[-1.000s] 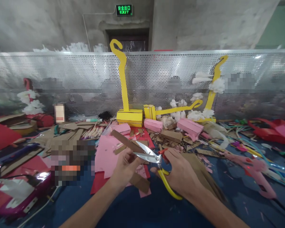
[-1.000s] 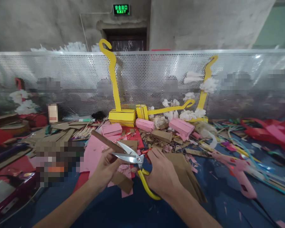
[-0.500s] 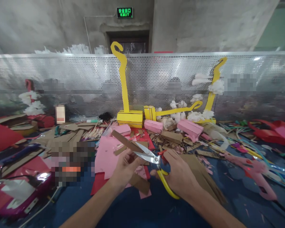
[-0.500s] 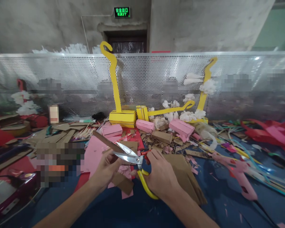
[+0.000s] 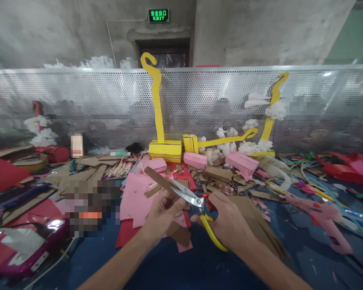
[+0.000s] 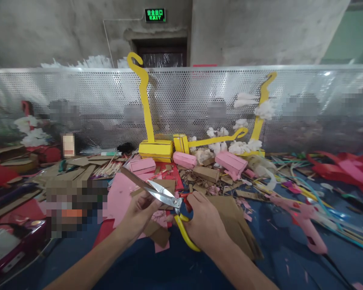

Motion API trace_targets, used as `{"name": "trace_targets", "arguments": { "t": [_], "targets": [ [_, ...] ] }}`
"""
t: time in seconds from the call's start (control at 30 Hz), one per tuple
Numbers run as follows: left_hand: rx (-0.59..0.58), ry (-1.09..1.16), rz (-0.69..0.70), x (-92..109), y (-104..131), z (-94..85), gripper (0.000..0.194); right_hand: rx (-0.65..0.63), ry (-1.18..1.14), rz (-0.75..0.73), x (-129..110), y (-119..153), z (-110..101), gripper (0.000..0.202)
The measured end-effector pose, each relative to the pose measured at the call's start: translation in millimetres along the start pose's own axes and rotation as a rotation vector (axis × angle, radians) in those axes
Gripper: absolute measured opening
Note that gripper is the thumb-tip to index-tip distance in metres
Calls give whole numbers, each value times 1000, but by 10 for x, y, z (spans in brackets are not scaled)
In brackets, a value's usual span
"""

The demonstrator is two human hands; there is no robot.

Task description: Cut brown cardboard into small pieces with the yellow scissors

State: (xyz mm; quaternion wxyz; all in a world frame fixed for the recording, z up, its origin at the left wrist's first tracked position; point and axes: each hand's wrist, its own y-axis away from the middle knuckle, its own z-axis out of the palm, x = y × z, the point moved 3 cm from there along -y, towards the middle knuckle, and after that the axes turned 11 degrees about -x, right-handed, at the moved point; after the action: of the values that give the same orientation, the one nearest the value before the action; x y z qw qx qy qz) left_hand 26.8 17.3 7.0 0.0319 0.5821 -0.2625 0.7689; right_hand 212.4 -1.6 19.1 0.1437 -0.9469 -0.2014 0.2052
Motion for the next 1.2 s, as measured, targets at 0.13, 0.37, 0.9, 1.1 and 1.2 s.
{"name": "trace_targets", "arguments": {
  "t": [0.13, 0.37, 0.9, 1.1, 1.2],
  "targets": [
    [-38, 46, 14, 0, -19, 17, 31, 32, -92, -3, 36, -7, -27, 30],
    [64, 15, 14, -13, -16, -98, 27, 39, -23, -18, 35, 18, -109, 25],
    [-7, -10, -7, 94, -22, -43, 29, -32, 82, 37, -6, 32, -2, 31],
    [15, -13, 2, 64, -20, -73, 27, -7, 54, 14, 11, 35, 14, 31],
    [16, -22, 10, 55, -11, -75, 26, -2, 29, 17, -7, 31, 12, 31]
  ]
}}
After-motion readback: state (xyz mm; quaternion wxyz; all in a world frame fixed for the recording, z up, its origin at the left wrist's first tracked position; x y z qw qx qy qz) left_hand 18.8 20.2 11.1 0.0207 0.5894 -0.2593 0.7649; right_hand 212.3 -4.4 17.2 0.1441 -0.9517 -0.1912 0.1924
